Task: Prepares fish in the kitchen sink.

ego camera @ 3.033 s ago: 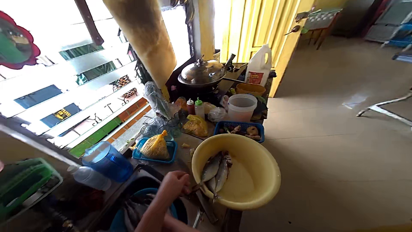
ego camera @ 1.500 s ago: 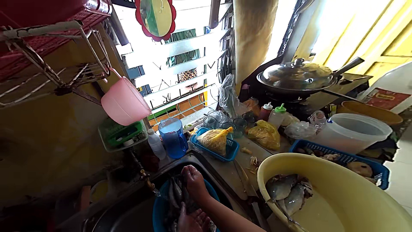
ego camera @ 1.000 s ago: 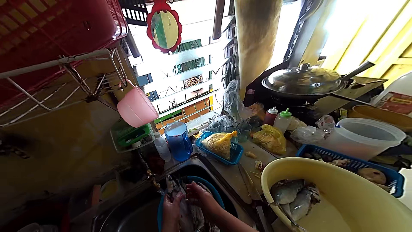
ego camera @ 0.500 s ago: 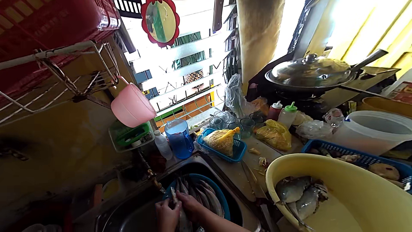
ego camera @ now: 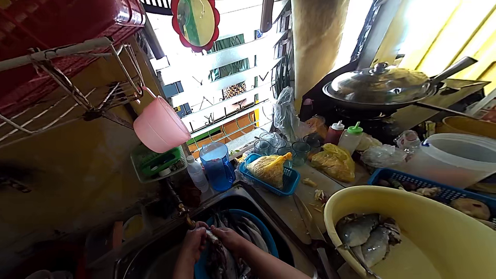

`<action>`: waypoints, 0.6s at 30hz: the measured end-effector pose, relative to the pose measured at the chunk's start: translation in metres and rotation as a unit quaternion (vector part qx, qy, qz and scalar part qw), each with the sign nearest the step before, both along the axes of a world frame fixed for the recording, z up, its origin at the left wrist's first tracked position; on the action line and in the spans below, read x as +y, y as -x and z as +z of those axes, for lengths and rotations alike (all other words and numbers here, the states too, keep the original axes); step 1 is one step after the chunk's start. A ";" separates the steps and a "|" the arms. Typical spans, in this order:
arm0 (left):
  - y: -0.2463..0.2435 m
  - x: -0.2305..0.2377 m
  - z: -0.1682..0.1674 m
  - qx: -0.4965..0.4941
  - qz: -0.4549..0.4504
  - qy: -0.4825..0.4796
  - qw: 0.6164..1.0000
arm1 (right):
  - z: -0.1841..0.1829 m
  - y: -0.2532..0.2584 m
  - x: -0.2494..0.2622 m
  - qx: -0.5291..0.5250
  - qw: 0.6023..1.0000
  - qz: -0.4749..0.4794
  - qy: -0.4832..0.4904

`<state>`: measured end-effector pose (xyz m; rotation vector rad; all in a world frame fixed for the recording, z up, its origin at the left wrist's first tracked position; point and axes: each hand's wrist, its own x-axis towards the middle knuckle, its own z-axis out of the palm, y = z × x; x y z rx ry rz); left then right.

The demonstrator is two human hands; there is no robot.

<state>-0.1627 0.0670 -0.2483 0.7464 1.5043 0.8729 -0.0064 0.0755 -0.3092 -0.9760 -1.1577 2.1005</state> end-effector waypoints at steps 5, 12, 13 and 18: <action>-0.011 0.005 -0.003 -0.018 0.044 0.003 0.999 | 0.005 -0.003 -0.003 -0.030 0.998 -0.004 -0.056; -0.016 0.005 -0.003 0.008 0.060 0.000 0.998 | 0.004 -0.003 -0.008 -0.032 0.995 -0.037 -0.088; -0.016 0.005 -0.001 0.026 0.062 0.011 0.998 | 0.006 -0.003 -0.008 -0.040 0.995 -0.042 -0.085; -0.008 0.003 0.011 0.071 0.045 0.030 0.996 | 0.016 -0.003 -0.010 -0.060 0.993 -0.060 -0.081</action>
